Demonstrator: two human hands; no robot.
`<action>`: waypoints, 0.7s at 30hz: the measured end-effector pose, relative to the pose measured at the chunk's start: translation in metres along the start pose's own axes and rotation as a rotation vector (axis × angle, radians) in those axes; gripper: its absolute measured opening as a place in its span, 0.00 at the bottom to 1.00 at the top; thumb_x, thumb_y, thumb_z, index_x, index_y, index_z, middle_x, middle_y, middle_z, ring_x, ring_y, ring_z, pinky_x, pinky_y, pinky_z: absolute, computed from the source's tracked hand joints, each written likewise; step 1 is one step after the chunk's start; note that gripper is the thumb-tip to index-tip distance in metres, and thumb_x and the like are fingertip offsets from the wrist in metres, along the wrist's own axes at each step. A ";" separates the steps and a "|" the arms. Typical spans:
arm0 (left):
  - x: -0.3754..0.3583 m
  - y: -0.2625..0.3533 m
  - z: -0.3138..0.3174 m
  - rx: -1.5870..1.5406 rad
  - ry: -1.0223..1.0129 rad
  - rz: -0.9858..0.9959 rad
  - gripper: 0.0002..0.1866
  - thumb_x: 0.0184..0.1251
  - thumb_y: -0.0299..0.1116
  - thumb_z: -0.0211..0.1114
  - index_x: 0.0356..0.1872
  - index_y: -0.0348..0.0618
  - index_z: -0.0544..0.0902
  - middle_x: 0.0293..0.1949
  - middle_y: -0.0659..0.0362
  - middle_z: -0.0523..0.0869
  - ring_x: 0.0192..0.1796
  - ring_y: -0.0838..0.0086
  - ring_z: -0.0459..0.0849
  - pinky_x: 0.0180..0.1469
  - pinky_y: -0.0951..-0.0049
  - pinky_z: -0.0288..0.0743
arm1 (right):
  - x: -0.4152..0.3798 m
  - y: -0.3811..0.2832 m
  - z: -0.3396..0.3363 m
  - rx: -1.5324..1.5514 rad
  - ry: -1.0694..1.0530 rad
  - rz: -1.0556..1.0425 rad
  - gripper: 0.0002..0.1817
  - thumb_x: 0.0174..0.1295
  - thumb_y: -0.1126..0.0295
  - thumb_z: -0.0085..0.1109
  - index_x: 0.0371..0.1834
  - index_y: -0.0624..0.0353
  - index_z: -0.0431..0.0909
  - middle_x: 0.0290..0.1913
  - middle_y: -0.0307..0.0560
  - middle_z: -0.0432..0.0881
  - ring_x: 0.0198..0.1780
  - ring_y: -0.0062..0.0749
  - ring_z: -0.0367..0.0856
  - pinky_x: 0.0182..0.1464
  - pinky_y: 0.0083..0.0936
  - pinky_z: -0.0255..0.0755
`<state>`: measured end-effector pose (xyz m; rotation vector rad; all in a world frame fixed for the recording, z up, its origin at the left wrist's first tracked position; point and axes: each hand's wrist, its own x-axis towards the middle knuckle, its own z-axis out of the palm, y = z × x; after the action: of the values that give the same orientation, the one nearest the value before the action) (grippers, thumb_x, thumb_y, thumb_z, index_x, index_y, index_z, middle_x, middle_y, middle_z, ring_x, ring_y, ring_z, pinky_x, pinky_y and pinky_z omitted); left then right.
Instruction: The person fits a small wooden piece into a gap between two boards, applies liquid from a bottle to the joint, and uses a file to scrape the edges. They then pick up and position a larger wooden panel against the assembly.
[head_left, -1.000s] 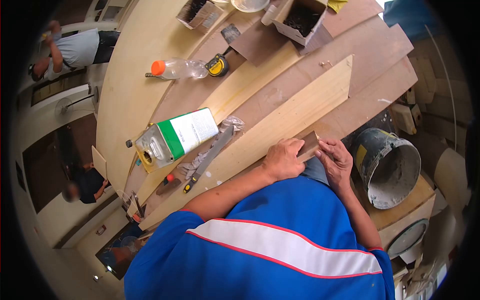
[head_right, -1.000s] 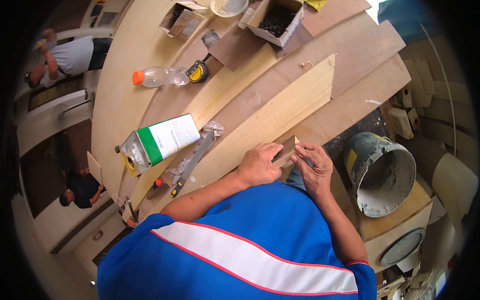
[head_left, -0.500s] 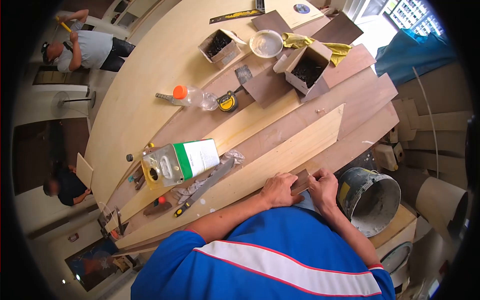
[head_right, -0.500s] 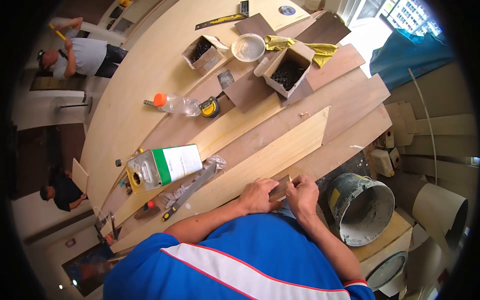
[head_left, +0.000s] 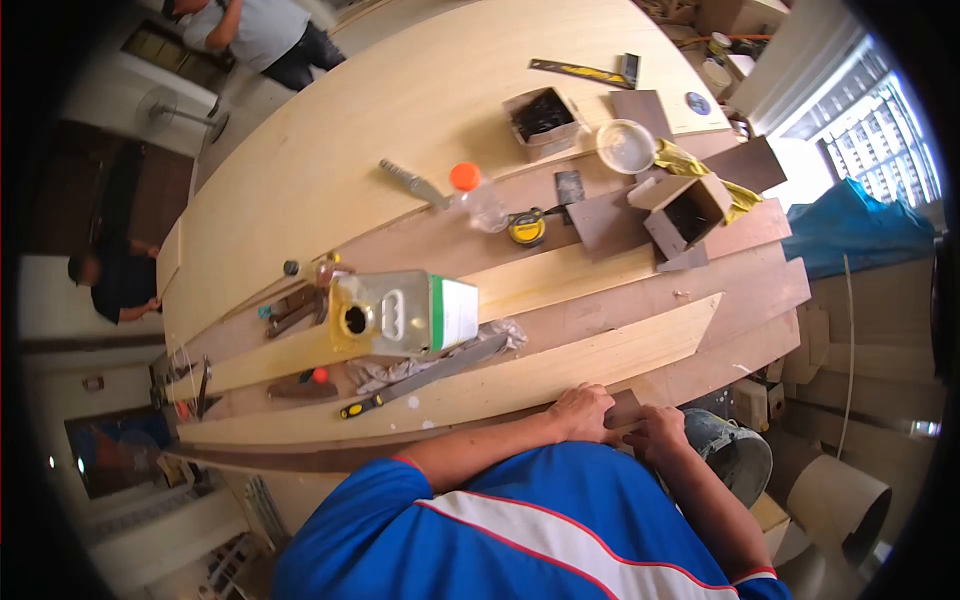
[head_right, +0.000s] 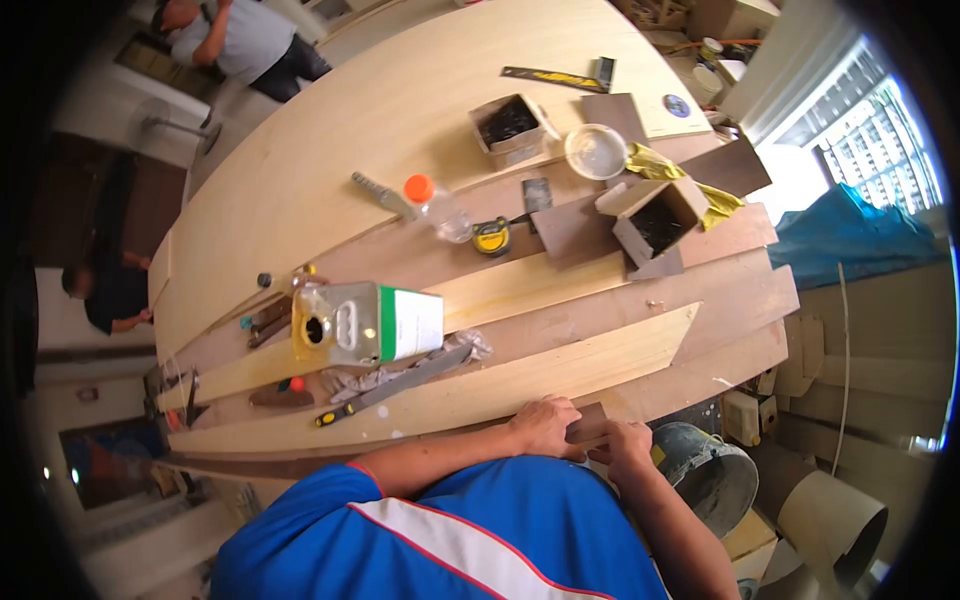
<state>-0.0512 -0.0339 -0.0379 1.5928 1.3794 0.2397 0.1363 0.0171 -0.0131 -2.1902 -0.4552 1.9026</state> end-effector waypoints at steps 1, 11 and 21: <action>0.000 0.000 -0.004 0.000 -0.043 -0.017 0.38 0.45 0.62 0.79 0.46 0.35 0.89 0.49 0.45 0.88 0.56 0.50 0.85 0.60 0.55 0.80 | 0.001 0.000 -0.004 -0.015 -0.021 0.007 0.11 0.60 0.79 0.63 0.44 0.67 0.74 0.38 0.58 0.81 0.35 0.50 0.87 0.35 0.48 0.89; 0.004 -0.013 0.002 -0.038 -0.054 -0.046 0.44 0.43 0.67 0.77 0.49 0.33 0.89 0.53 0.42 0.87 0.59 0.48 0.84 0.63 0.56 0.79 | -0.004 -0.017 -0.003 -0.159 -0.022 -0.049 0.09 0.58 0.79 0.59 0.41 0.66 0.73 0.37 0.58 0.80 0.34 0.49 0.86 0.31 0.50 0.88; 0.004 -0.015 0.000 -0.050 -0.065 -0.056 0.45 0.43 0.68 0.77 0.52 0.34 0.89 0.53 0.43 0.87 0.59 0.51 0.85 0.64 0.57 0.79 | 0.006 -0.016 -0.003 -0.225 0.033 -0.088 0.08 0.55 0.81 0.58 0.38 0.66 0.74 0.37 0.55 0.75 0.34 0.52 0.83 0.34 0.58 0.89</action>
<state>-0.0596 -0.0326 -0.0512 1.5055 1.3555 0.1857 0.1390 0.0340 -0.0129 -2.2901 -0.7813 1.8460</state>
